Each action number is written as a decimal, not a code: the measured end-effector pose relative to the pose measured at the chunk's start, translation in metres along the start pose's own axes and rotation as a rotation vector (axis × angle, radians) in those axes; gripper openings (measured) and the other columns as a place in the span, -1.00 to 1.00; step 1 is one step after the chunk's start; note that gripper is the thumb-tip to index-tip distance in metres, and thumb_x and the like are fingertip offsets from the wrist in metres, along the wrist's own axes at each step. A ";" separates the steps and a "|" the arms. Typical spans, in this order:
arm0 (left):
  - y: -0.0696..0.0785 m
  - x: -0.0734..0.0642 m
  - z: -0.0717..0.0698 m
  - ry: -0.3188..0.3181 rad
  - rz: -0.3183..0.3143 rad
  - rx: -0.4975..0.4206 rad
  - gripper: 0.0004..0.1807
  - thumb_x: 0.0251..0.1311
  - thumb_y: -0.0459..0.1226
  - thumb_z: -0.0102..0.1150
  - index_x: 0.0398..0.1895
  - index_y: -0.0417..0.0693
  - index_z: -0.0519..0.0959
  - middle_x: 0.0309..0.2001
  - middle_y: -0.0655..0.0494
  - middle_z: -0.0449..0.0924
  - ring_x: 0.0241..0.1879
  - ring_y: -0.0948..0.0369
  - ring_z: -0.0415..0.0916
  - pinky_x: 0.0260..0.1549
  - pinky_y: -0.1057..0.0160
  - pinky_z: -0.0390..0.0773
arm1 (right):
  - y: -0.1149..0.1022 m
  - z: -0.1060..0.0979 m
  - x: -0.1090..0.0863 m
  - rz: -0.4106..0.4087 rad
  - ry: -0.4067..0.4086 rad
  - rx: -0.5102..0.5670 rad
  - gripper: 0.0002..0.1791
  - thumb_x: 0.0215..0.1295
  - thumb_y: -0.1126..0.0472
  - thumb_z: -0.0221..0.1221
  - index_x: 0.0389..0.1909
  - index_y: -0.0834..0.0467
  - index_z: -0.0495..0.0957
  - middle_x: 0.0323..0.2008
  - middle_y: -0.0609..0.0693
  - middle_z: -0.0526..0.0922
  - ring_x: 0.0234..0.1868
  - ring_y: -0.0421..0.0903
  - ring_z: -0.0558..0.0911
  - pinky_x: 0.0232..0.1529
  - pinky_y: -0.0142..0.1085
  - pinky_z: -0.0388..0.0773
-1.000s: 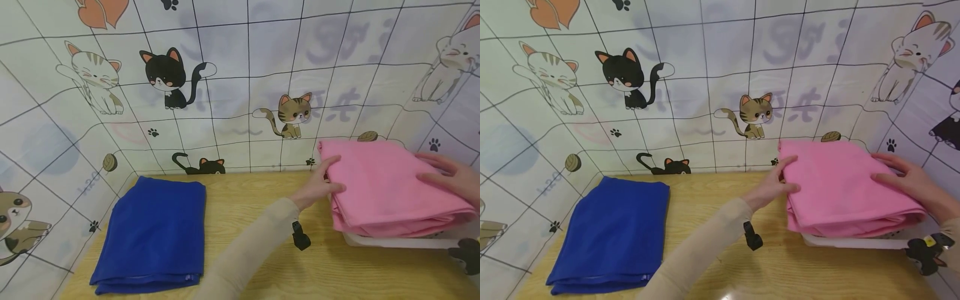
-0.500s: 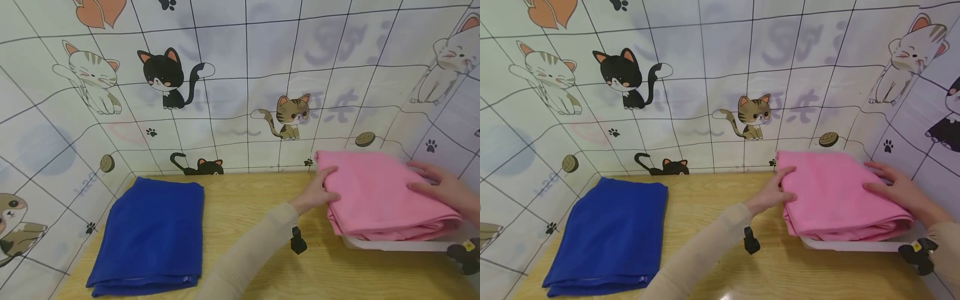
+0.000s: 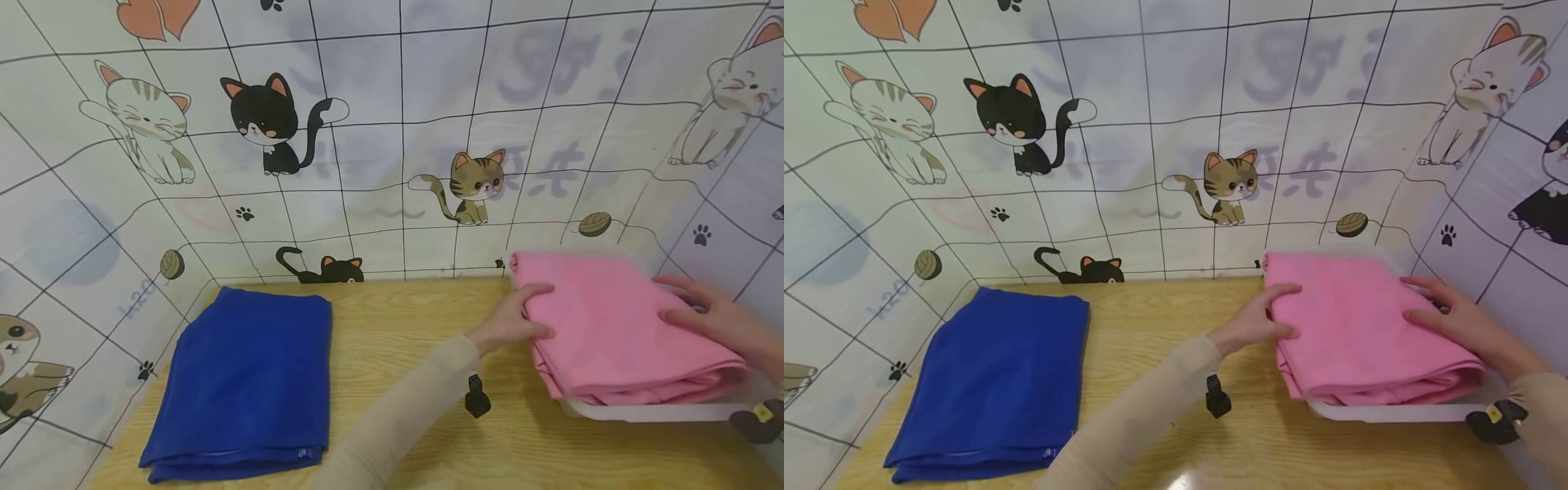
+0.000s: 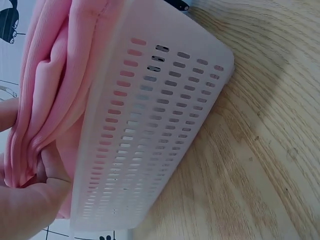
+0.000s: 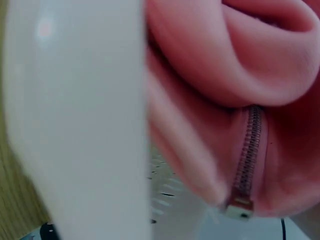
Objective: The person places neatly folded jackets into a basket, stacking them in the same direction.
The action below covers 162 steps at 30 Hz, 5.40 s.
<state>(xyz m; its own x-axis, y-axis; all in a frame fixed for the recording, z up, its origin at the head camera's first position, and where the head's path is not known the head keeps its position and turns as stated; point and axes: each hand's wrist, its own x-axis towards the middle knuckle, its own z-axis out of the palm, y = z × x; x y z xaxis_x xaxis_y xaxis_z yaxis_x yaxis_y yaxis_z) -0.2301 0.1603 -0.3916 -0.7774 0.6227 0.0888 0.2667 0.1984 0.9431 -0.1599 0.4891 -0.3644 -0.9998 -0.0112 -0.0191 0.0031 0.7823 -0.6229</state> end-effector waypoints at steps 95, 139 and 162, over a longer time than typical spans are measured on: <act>0.017 0.021 -0.013 -0.258 0.148 0.706 -0.38 0.28 -0.03 0.18 0.37 0.02 0.35 0.20 0.21 0.48 0.17 0.34 0.33 0.05 0.53 0.24 | -0.030 0.014 0.012 -0.047 -0.444 -0.169 -0.34 0.47 0.00 -0.02 0.35 0.42 0.18 0.25 0.63 0.08 0.16 0.63 0.19 -0.12 0.32 0.38; -0.027 -0.024 -0.126 -0.234 0.050 0.696 -0.38 0.38 -0.13 0.08 0.46 -0.05 0.22 0.40 0.06 0.23 0.38 0.05 0.11 0.29 0.17 0.18 | -0.104 0.019 0.037 -0.316 -0.235 -0.217 -0.42 0.40 0.12 0.12 0.34 0.27 0.24 0.24 0.43 0.31 0.15 0.51 0.32 -0.11 0.34 0.38; -0.044 -0.059 -0.180 -0.181 -0.060 0.672 -0.39 0.40 -0.12 0.04 0.47 0.00 0.19 0.42 0.01 0.19 0.39 0.04 0.12 0.29 0.05 0.18 | -0.144 0.041 0.055 -0.345 -0.237 -0.217 -0.43 0.45 0.01 0.05 0.33 0.24 0.30 0.20 0.36 0.41 0.18 0.36 0.39 0.04 0.27 0.35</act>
<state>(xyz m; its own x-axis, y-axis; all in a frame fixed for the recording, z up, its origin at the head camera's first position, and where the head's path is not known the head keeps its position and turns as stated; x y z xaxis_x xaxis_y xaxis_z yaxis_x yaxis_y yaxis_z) -0.2988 -0.0218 -0.3808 -0.7103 0.7007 -0.0671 0.5663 0.6255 0.5367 -0.2140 0.3506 -0.3075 -0.9087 -0.4161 -0.0335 -0.3587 0.8195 -0.4470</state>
